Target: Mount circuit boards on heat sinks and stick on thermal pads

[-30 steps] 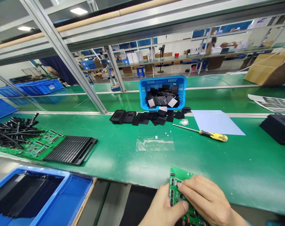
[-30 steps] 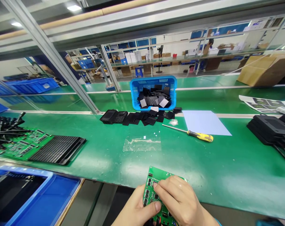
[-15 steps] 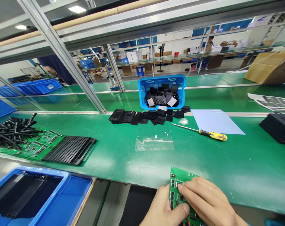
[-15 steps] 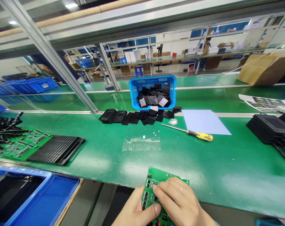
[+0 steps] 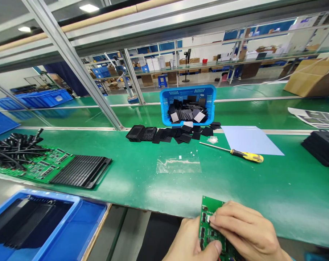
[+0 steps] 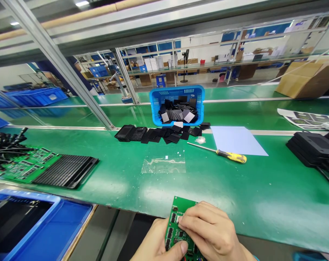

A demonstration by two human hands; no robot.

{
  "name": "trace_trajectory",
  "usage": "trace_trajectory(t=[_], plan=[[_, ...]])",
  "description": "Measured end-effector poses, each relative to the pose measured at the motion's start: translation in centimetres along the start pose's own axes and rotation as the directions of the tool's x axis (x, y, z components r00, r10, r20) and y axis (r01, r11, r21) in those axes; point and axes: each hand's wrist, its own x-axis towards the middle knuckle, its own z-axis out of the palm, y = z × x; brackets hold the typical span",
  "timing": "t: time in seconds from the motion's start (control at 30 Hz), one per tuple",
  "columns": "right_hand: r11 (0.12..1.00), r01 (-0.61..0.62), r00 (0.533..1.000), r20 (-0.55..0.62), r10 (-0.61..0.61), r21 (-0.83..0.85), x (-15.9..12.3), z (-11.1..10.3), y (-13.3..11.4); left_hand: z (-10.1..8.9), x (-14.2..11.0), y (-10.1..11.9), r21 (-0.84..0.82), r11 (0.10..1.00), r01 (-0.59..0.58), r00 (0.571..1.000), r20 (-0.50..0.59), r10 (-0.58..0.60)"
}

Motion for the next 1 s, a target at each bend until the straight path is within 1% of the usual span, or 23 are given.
trace_trajectory(t=[0.1, 0.17, 0.23, 0.33, 0.43, 0.5, 0.57, 0.67, 0.77, 0.9, 1.0], plan=[[1.000, 0.005, 1.000, -0.009, -0.005, -0.003, 0.1, 0.0, 0.0, 0.1, 0.1, -0.2, -0.054, 0.998, -0.040, 0.999, 0.028, 0.042], [1.000, -0.012, 1.000, -0.011, 0.012, 0.007, 0.3, 0.1, 0.0, 0.2, 0.2, -0.3, -0.095, 0.994, -0.060, 0.998, 0.025, 0.063], [0.998, -0.056, 0.998, 0.020, 0.055, 0.036, 0.4, 0.1, 0.0, 0.3, 0.2, -0.4, -0.104, 0.993, -0.047, 0.999, 0.011, 0.048], [0.989, -0.129, 0.988, 0.097, 0.121, 0.075, 0.6, 0.0, 0.1, 0.5, 0.3, -0.2, -0.101, 0.995, -0.006, 1.000, 0.010, 0.008], [0.985, -0.163, 0.977, 0.148, 0.152, 0.064, 0.5, -0.1, 0.1, 0.7, 0.4, 0.2, -0.180, 0.984, -0.013, 1.000, 0.006, 0.015], [0.981, -0.183, 0.972, 0.166, 0.170, 0.067, 0.5, -0.2, 0.1, 0.7, 0.4, 0.5, -0.249, 0.968, -0.013, 0.999, 0.033, 0.022], [0.978, -0.186, 0.972, 0.165, 0.169, 0.092, 0.5, -0.3, 0.2, 0.5, 0.4, 0.6, -0.265, 0.964, 0.009, 0.998, 0.067, 0.010], [0.981, -0.161, 0.978, 0.148, 0.144, 0.108, 0.6, -0.4, 0.3, 0.1, 0.2, 0.7, -0.147, 0.989, 0.019, 0.998, 0.065, -0.009], [0.992, -0.107, 0.986, 0.138, 0.097, 0.067, 0.7, -0.4, 0.4, -0.1, 0.1, 0.5, -0.051, 0.999, 0.020, 0.998, 0.057, -0.017], [0.999, -0.007, 0.992, 0.129, 0.011, -0.032, 0.8, -0.5, 0.1, -0.2, 0.0, 0.1, -0.069, 0.997, 0.036, 0.998, 0.049, -0.033], [0.995, 0.040, 0.994, 0.104, -0.031, -0.091, 0.9, -0.6, -0.1, -0.2, -0.1, -0.1, -0.110, 0.993, 0.051, 0.997, 0.070, -0.043]])
